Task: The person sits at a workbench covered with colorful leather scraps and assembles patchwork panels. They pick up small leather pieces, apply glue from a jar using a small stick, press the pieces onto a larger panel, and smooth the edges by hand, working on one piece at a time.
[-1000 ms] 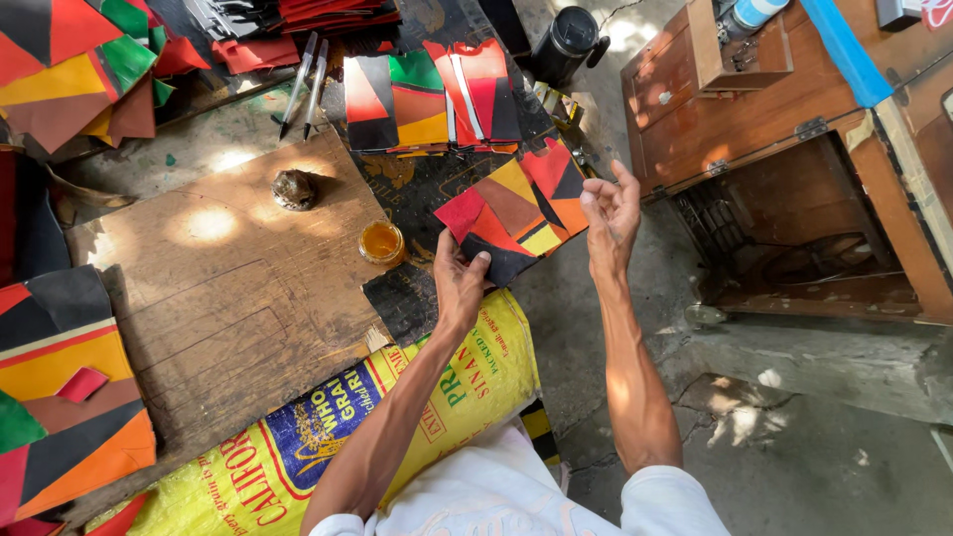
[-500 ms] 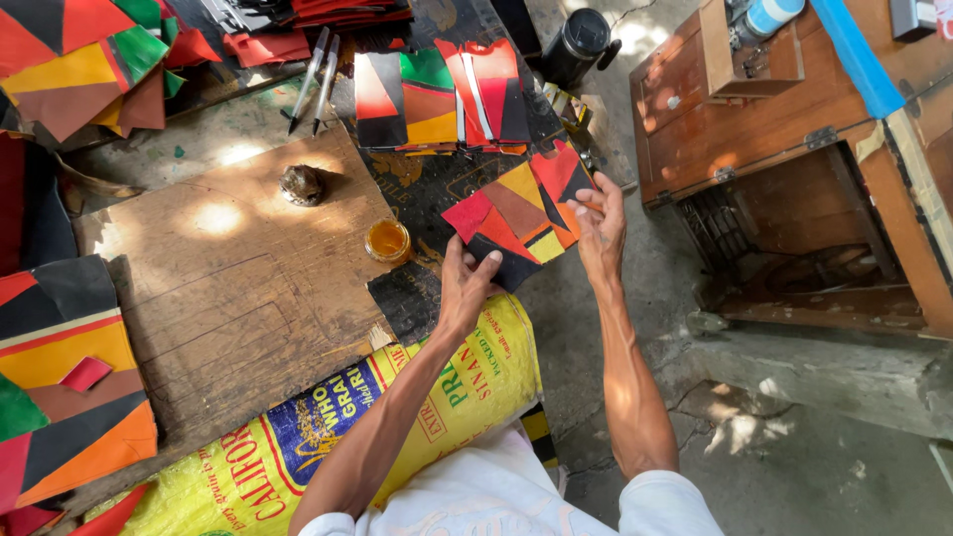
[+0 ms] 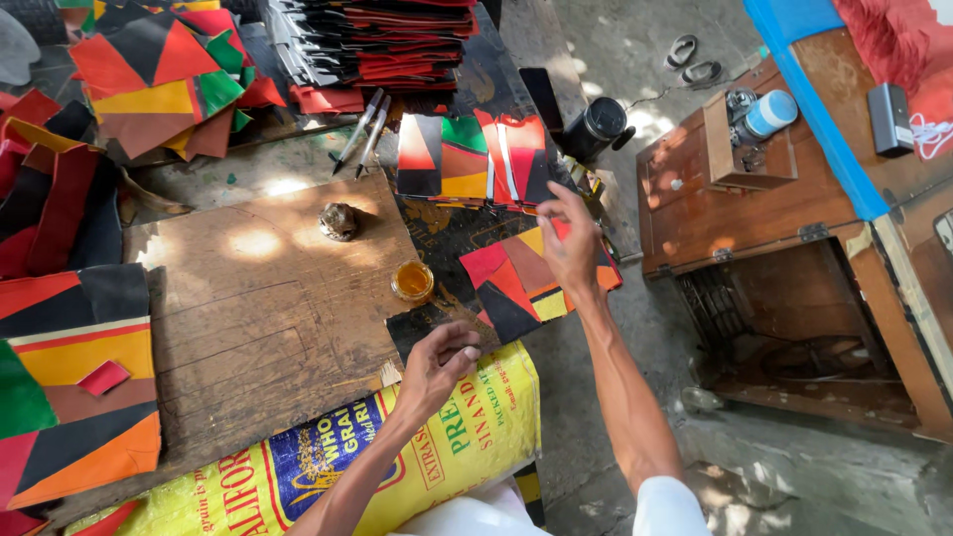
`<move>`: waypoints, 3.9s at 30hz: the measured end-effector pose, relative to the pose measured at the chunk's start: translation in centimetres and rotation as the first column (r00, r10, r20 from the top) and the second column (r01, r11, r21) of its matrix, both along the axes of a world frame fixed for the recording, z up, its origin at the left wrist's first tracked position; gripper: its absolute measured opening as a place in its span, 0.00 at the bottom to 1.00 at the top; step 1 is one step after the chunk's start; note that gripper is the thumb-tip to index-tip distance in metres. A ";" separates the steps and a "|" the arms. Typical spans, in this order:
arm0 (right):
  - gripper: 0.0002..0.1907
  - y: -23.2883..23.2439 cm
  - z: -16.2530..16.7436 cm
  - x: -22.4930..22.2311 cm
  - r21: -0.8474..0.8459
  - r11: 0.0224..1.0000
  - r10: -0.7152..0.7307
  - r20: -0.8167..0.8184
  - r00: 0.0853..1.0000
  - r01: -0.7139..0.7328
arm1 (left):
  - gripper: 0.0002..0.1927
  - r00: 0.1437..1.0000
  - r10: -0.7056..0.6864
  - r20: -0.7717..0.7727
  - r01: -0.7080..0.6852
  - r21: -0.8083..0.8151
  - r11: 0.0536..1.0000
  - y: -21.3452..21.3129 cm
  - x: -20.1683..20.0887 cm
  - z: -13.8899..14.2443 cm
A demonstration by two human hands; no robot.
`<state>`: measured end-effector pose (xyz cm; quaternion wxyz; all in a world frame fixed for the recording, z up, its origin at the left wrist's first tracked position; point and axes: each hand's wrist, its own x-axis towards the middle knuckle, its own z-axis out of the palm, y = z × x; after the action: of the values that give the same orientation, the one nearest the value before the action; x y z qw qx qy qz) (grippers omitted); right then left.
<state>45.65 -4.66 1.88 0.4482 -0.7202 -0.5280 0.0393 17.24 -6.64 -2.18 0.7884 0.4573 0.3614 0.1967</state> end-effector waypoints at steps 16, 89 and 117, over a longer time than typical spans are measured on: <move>0.32 7.6 -1.9 0.8 -0.095 0.991 0.104 0.131 0.986 -0.092 | 0.18 1.000 0.012 -0.016 -0.012 -0.046 0.999 0.4 -0.3 -1.0; 0.19 2.8 5.1 -13.2 -0.426 0.768 0.616 0.290 0.732 -0.477 | 0.45 0.284 0.494 0.822 0.103 -0.539 0.836 7.9 -11.5 6.9; 0.17 0.2 7.1 -22.2 0.298 0.859 0.512 -0.499 0.700 -0.416 | 0.44 0.830 0.098 0.550 -0.232 0.179 0.956 6.3 -10.6 10.0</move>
<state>23.44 -4.46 8.98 0.6154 -0.4801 -0.5382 0.3181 6.66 -0.32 7.86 0.7767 0.4424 0.1394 0.4261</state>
